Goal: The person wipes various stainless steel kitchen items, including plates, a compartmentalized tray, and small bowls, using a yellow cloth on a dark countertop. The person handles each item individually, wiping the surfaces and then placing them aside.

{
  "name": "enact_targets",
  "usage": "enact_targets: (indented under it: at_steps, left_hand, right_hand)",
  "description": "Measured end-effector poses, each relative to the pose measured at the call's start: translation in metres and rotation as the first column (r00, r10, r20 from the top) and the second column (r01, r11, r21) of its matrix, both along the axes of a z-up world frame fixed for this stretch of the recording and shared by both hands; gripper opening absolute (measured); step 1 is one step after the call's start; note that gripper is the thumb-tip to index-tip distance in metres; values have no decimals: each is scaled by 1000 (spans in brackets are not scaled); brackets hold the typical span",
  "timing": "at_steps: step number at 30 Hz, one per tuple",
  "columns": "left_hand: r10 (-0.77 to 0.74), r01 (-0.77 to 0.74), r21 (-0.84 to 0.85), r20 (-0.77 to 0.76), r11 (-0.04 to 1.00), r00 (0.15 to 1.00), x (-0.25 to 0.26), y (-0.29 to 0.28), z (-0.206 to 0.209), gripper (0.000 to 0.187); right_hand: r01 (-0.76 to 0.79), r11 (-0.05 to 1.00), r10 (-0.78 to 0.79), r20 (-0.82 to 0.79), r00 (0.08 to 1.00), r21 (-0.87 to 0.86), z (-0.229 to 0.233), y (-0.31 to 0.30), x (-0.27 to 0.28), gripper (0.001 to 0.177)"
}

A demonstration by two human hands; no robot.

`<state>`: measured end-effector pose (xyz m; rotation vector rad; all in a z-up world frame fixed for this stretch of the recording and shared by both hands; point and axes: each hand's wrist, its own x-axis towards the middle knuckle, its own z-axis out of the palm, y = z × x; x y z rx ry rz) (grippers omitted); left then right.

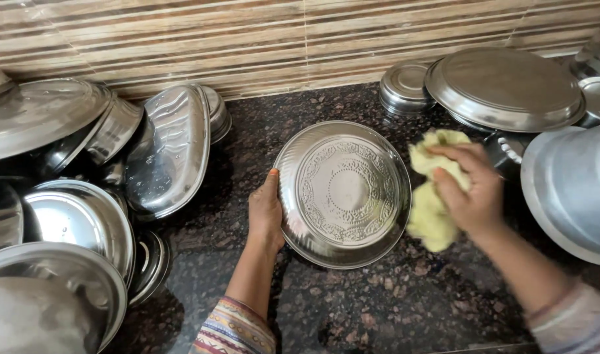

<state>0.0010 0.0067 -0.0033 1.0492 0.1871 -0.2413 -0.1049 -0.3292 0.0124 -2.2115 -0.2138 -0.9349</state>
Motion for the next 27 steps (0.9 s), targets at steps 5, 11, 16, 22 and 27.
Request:
enact_targets:
  at_steps: [5,11,16,22,27]
  left_hand:
    - [-9,9,26,-11,1000,1000,-4,-4,-4,43]
    - [1,-1,-13,33,1000,999,-8,-8,5,38]
    - [55,-75,150,138,986,989,1,-7,-27,51]
    - [138,-212,294,252,932,958,-2,-12,-20,53]
    - [125,-141,73,198,987,972,-6,-13,-16,49]
  right_hand:
    - [-224,970,227,16,974,-95,13,130,16,62]
    - [-161,762,222,20,975,-627,55,160,59,62]
    - [-131,826,84,-109,990,-549,61,121,102,50]
    - [-84,959,95,27,995,-270,3,64,103,50]
    - [163,961,-171,-16,985,-223,-40,57,58,53]
